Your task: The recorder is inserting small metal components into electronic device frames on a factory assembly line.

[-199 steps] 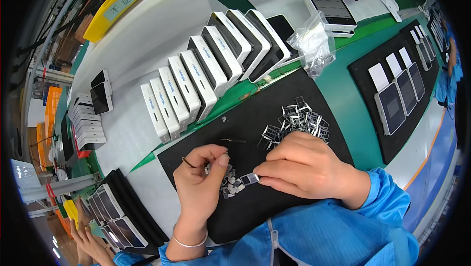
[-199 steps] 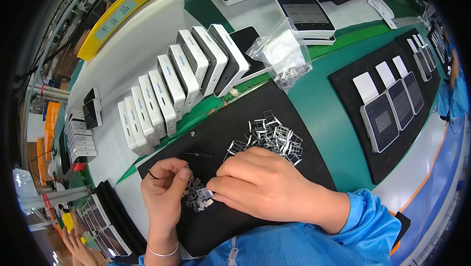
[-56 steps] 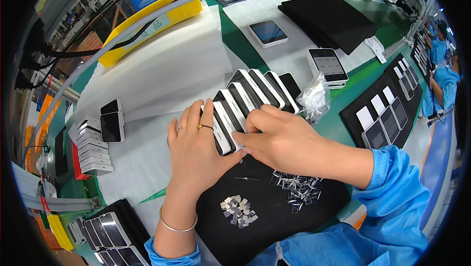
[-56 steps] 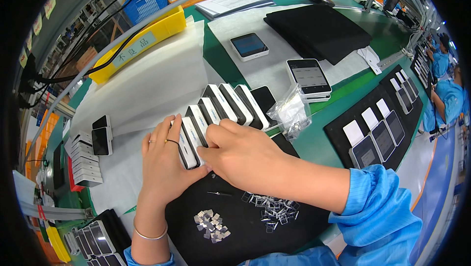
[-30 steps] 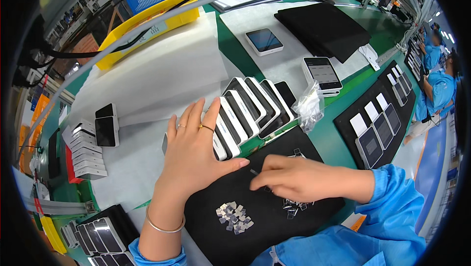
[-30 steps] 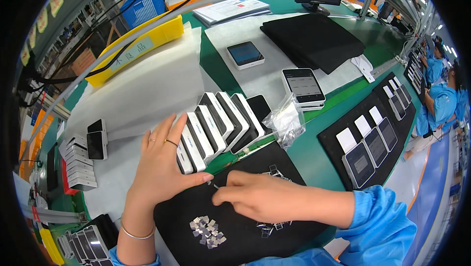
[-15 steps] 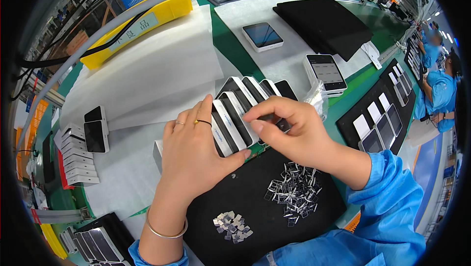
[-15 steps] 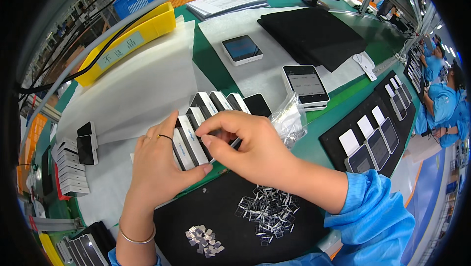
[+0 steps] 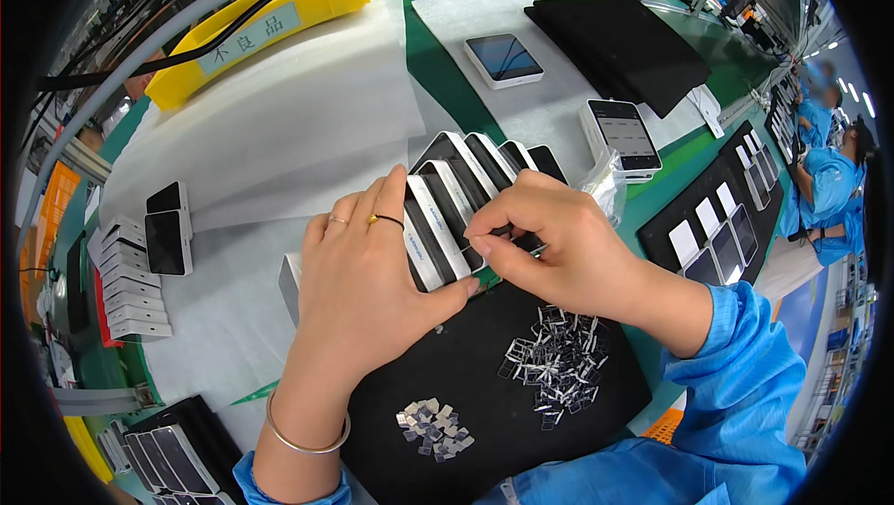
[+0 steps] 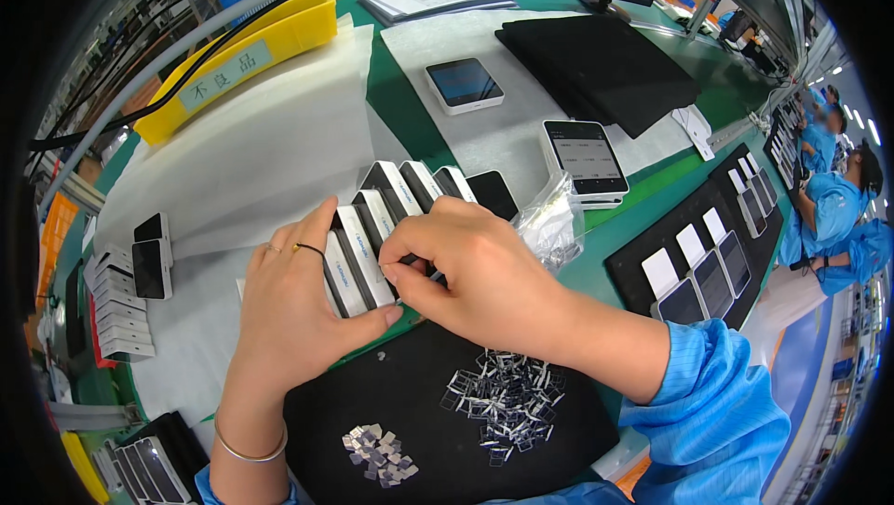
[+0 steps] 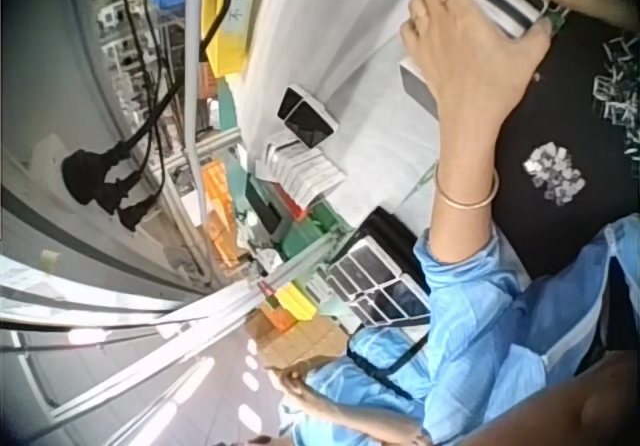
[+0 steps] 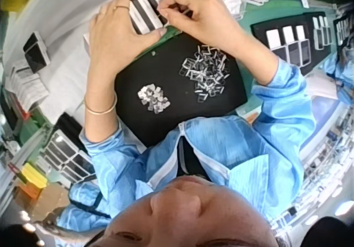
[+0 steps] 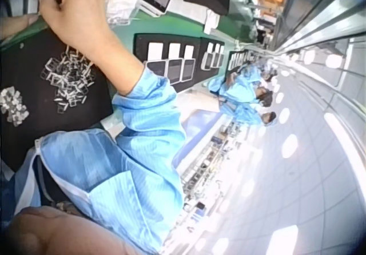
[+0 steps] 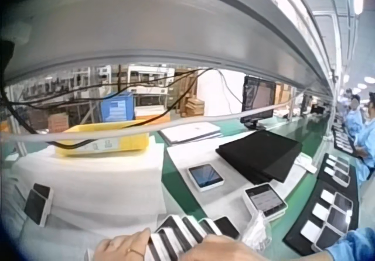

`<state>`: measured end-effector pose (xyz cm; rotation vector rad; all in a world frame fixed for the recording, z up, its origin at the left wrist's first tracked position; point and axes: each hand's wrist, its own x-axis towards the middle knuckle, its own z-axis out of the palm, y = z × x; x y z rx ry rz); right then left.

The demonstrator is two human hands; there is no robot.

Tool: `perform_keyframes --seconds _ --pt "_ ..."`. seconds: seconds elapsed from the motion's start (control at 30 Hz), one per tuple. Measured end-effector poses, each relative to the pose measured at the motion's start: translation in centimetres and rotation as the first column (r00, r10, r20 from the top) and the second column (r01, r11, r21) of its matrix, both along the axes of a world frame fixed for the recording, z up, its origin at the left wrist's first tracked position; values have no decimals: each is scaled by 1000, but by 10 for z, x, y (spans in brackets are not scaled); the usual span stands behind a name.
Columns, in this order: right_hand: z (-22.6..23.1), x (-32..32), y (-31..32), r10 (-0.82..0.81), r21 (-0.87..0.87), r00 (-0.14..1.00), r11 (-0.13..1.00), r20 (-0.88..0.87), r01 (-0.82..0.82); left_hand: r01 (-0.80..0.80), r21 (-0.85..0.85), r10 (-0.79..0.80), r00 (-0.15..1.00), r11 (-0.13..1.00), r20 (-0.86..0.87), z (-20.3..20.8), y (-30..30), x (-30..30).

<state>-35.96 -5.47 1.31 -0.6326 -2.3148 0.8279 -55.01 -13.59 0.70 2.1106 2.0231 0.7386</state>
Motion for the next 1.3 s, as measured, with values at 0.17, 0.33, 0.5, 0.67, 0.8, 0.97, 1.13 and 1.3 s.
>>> perform_keyframes --seconds 0.17,0.33,0.5,0.67,0.8,0.97,1.13,1.3 --pt "3 -1 1 10 6 999 1000 49 -11 -6 -11 6 1000 1000 18 0 0 0" --pt "3 0 6 70 86 996 993 61 -75 11 23 -11 1000 1000 13 -1 1 1" --pt "6 -3 5 83 120 988 988 129 -98 24 62 -25 1000 998 5 -7 2 -3" --pt "9 -2 3 53 81 990 995 133 -64 -5 25 4 999 1000 53 -4 0 0" --pt "9 -5 1 52 24 992 998 116 -55 1 58 -5 998 998 58 -5 -1 0" --pt "11 -6 5 66 -218 991 975 114 -40 0 46 -2 998 999 59 -4 -2 -3" --pt "7 0 16 -133 -269 987 957 -91 104 -11 2 11 995 1000 94 -2 -1 -2" --pt "18 -6 11 95 18 977 995 191 -100 -4 6 3 995 1000 103 -3 -2 -2"
